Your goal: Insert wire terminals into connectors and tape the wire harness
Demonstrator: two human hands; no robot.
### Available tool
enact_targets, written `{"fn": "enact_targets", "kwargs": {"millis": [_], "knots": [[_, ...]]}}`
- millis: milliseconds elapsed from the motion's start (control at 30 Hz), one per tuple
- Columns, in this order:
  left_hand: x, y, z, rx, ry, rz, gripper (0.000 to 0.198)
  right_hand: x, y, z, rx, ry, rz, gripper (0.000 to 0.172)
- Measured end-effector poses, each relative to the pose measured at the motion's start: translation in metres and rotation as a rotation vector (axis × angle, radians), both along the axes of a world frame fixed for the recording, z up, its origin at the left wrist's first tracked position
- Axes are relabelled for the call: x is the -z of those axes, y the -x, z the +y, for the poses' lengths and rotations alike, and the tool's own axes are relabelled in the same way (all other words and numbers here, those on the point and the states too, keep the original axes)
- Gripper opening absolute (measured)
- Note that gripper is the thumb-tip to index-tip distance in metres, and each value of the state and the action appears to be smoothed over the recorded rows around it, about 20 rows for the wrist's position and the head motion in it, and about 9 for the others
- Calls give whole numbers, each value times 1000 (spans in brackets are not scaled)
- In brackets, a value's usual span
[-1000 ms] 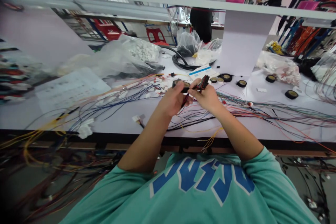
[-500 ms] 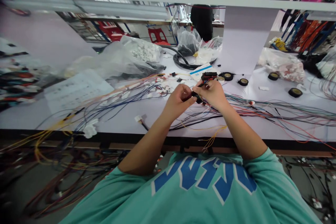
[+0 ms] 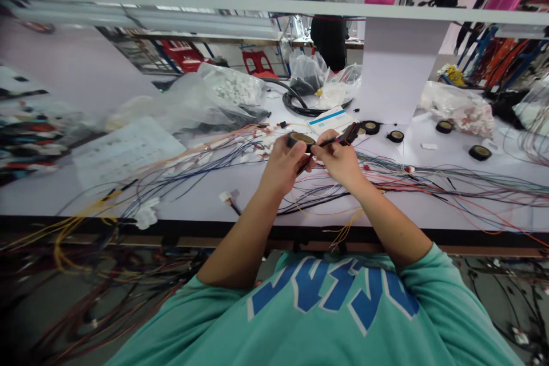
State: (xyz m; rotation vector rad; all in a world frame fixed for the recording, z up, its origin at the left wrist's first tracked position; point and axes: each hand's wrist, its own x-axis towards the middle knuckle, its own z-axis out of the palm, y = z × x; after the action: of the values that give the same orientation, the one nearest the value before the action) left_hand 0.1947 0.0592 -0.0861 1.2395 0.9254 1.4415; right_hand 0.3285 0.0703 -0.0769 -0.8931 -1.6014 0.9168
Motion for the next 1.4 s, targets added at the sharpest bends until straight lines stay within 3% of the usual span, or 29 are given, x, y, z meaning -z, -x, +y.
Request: {"fn": "enact_targets", "kwargs": {"millis": [67, 100, 233, 267, 333, 433, 533, 667, 733, 800, 933, 1033, 1100, 1200, 1300, 1367, 1400], "knots": [[-2, 2, 2, 163, 60, 40, 49, 4, 4, 1, -24, 64, 44, 34], [-1, 3, 1, 181, 62, 81, 50, 6, 6, 2, -9, 109, 88, 35], [6, 6, -14, -79, -196, 453, 50, 13, 6, 10, 103, 255, 282, 34], [8, 8, -18, -80, -273, 581, 53, 13, 4, 12, 110, 256, 290, 33], [8, 12, -24, 47, -350, 746, 56, 9, -1, 13, 80, 202, 246, 31], [6, 16, -20, 104, -285, 644, 36, -1, -7, 10, -26, 38, 128, 28], [5, 12, -8, -74, -229, 521, 16, -7, -6, 7, -56, -39, 39, 27], [10, 1, -2, -328, -302, 581, 11, -2, 1, 5, -117, 99, 11, 28], [14, -3, -5, -351, -308, 550, 9, 3, 3, 6, -158, 150, 11, 31], [16, -4, -8, -280, -243, 414, 13, 5, 3, 5, -107, 108, 15, 30], [11, 3, -6, -80, -31, 36, 41, 3, 4, 2, -21, 14, -34, 26], [4, 9, -2, 182, 142, -29, 50, 1, 9, -2, -65, 32, -33, 31], [4, 10, -2, 244, 186, -21, 52, 3, 11, -1, -91, 111, 35, 38], [9, 7, -11, 73, 56, 173, 45, 11, 11, 4, -114, 283, 196, 45], [13, 5, -26, -96, -144, 709, 41, 20, 5, 11, -36, 322, 204, 42], [12, 7, -34, -53, -202, 988, 48, 22, -1, 12, 23, 273, 100, 36], [11, 9, -35, 3, -197, 1023, 49, 21, -4, 12, 28, 237, 49, 33]]}}
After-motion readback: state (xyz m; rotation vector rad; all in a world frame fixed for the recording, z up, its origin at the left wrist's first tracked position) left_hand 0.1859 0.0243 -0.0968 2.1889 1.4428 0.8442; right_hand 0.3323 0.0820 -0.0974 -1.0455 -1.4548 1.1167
